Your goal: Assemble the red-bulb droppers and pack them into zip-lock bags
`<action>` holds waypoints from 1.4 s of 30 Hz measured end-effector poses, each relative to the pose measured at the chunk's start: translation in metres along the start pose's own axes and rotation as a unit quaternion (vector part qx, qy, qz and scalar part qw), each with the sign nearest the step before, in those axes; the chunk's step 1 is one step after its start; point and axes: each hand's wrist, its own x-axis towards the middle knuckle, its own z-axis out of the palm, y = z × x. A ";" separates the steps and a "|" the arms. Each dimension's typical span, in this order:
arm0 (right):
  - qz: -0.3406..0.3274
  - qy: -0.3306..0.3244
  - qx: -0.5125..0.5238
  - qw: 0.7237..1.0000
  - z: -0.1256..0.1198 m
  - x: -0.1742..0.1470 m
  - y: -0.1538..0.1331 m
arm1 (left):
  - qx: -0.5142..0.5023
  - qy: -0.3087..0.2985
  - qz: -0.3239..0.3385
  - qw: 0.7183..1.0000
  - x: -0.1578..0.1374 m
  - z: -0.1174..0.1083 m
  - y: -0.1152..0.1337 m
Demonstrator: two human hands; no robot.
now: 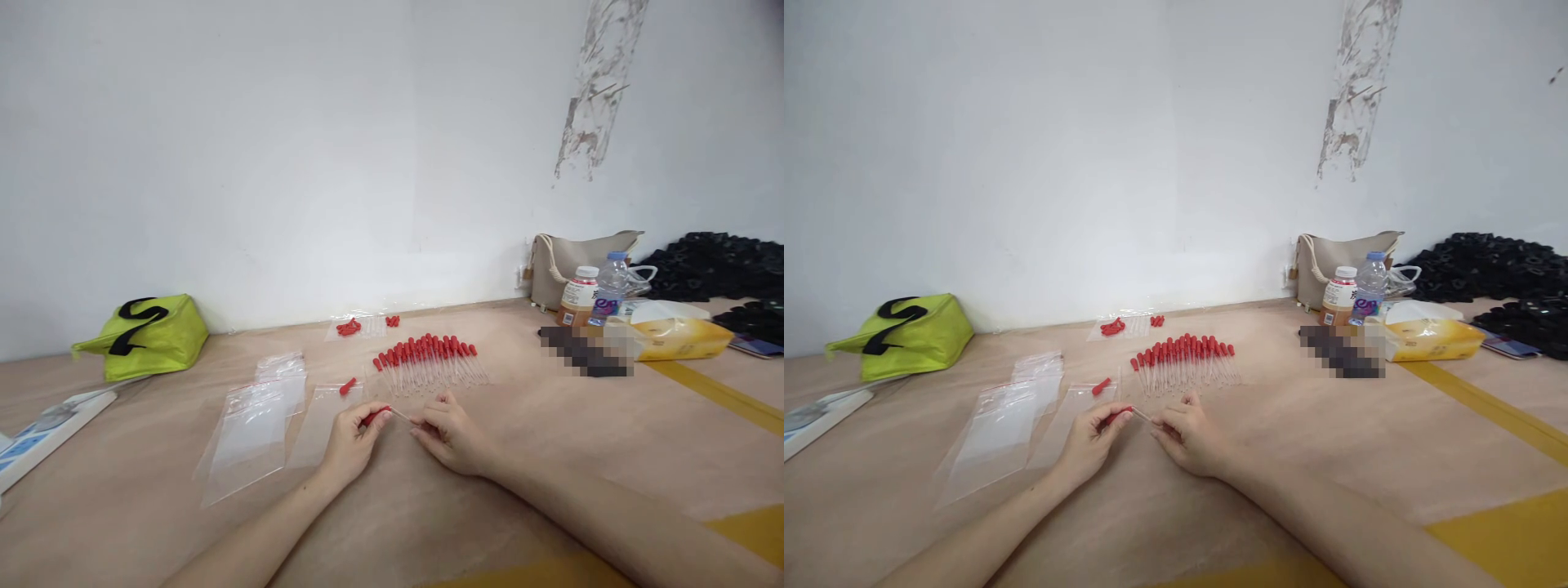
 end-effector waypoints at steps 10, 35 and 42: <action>-0.042 -0.050 -0.027 0.997 -0.014 0.001 0.002 | 0.015 -0.058 0.058 0.996 -0.003 -0.009 0.005; 0.012 -0.038 -0.140 0.989 -0.012 0.006 -0.013 | 0.220 -0.068 0.201 0.952 0.002 -0.016 -0.001; 0.317 0.065 -0.057 0.945 -0.028 0.005 0.042 | 0.288 0.056 0.009 0.956 0.016 -0.040 -0.031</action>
